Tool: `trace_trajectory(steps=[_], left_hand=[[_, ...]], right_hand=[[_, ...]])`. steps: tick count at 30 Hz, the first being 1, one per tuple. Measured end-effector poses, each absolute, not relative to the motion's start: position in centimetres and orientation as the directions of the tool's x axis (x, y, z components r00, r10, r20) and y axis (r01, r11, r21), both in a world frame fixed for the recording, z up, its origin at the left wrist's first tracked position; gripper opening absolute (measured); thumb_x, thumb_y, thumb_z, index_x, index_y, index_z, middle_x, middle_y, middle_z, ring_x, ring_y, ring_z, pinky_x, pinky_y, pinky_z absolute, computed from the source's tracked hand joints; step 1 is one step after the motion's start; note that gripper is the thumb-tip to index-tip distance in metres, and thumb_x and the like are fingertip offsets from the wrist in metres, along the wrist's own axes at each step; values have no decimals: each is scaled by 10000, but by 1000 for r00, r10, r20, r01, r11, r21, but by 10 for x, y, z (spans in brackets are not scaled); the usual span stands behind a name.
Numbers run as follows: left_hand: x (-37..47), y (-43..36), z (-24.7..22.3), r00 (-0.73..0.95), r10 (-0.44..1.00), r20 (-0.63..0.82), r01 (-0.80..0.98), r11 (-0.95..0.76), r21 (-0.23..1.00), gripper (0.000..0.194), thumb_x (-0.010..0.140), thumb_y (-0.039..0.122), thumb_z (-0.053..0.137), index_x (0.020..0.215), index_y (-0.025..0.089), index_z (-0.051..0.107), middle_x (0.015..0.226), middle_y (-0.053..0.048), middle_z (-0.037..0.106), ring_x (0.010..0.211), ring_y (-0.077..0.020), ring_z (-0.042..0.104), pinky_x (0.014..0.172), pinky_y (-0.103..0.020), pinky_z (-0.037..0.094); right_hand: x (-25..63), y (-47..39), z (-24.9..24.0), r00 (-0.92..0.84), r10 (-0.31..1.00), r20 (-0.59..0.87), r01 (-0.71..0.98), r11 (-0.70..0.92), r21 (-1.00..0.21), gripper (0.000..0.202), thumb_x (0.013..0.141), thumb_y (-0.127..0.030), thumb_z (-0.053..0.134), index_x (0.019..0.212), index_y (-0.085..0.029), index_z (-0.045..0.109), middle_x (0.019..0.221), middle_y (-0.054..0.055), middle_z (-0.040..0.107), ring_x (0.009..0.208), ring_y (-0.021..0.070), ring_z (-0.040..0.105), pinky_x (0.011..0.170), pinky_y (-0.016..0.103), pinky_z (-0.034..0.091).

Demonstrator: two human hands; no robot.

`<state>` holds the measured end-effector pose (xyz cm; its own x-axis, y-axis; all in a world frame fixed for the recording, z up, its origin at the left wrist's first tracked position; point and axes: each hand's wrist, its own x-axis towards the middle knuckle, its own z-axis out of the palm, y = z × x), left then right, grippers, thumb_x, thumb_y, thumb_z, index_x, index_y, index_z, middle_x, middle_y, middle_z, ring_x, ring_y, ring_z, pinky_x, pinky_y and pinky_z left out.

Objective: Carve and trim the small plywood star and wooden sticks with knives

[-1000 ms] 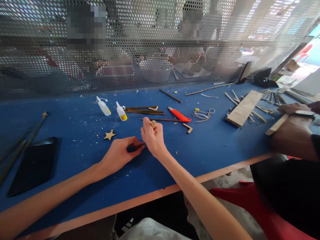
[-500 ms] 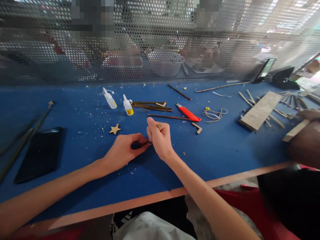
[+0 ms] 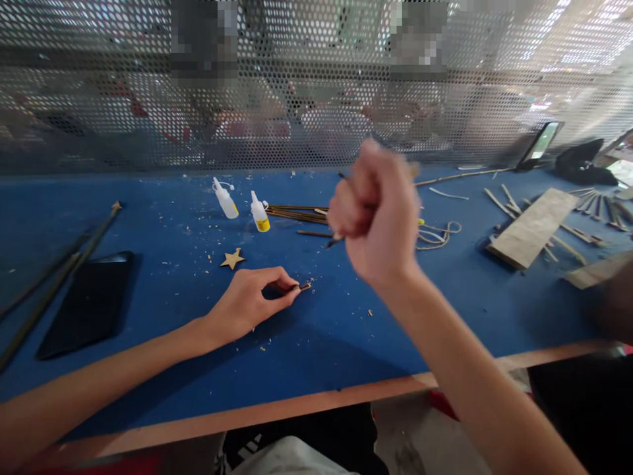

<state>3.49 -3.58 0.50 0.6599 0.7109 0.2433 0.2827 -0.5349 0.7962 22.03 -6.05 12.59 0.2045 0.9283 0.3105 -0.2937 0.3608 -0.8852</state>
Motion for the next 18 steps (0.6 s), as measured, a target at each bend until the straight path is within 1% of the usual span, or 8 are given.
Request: trace_trajectory(steps=[1,4,7,9,12,13,15,18], left_hand=[[35,-36,6,664,708,242,284,-537,794,68,914,250,663,916,200,709,886,-9,756,802,-163,710,775,-262,557],[35,-35,7,666,708,233,281,-528,801,86,922,267,656,932,203,712,894,-13,760,807,-172,713,776,-274,562],[37,-35,6,662,714,231,277,-518,809,71,919,251,659,932,206,713,883,-2,759,795,-164,715,758,-263,563],[39,-36,6,668,700,253,292,-559,776,55,907,218,670,932,210,718,889,5,758,810,-161,713,764,-260,557],[40,-39,8,668,669,326,280,-632,722,66,896,191,681,939,216,724,928,9,763,851,-162,715,802,-265,557],[40,-39,9,642,685,345,276,-626,730,62,896,196,683,937,218,724,935,10,764,855,-160,718,809,-264,563],[40,-36,10,535,775,336,295,-544,785,48,892,228,697,931,227,725,926,14,766,844,-158,727,798,-256,582],[38,-25,8,354,895,272,313,-388,867,84,875,301,728,933,240,724,926,9,769,854,-172,741,786,-259,613]], right_hand=[[224,-62,142,178,919,352,-218,385,-897,482,1017,-299,256,571,-187,110,454,-97,139,377,-1,190,456,301,148],[230,-62,154,122,925,360,-101,373,-922,491,1002,-323,320,557,-201,150,494,-100,117,390,13,170,443,268,160],[236,-56,114,24,952,306,-78,307,-949,570,886,-446,628,510,-228,260,475,-105,163,395,47,196,405,263,196],[242,-51,80,-58,976,211,-104,204,-973,583,881,-475,646,515,-230,266,465,-92,203,411,58,208,419,271,178],[254,-50,52,-82,991,106,-146,93,-985,575,922,-473,591,542,-240,228,464,-87,192,424,74,167,426,285,161],[258,-51,50,-103,990,93,-100,82,-992,572,940,-484,561,542,-241,230,469,-82,200,430,81,174,429,289,172],[268,-56,54,-191,978,81,99,102,-990,576,970,-518,498,527,-236,261,486,-62,251,449,94,218,440,295,203],[285,-67,61,-384,923,-27,429,152,-891,532,977,-489,507,545,-221,350,534,-43,316,479,105,251,443,291,224]])
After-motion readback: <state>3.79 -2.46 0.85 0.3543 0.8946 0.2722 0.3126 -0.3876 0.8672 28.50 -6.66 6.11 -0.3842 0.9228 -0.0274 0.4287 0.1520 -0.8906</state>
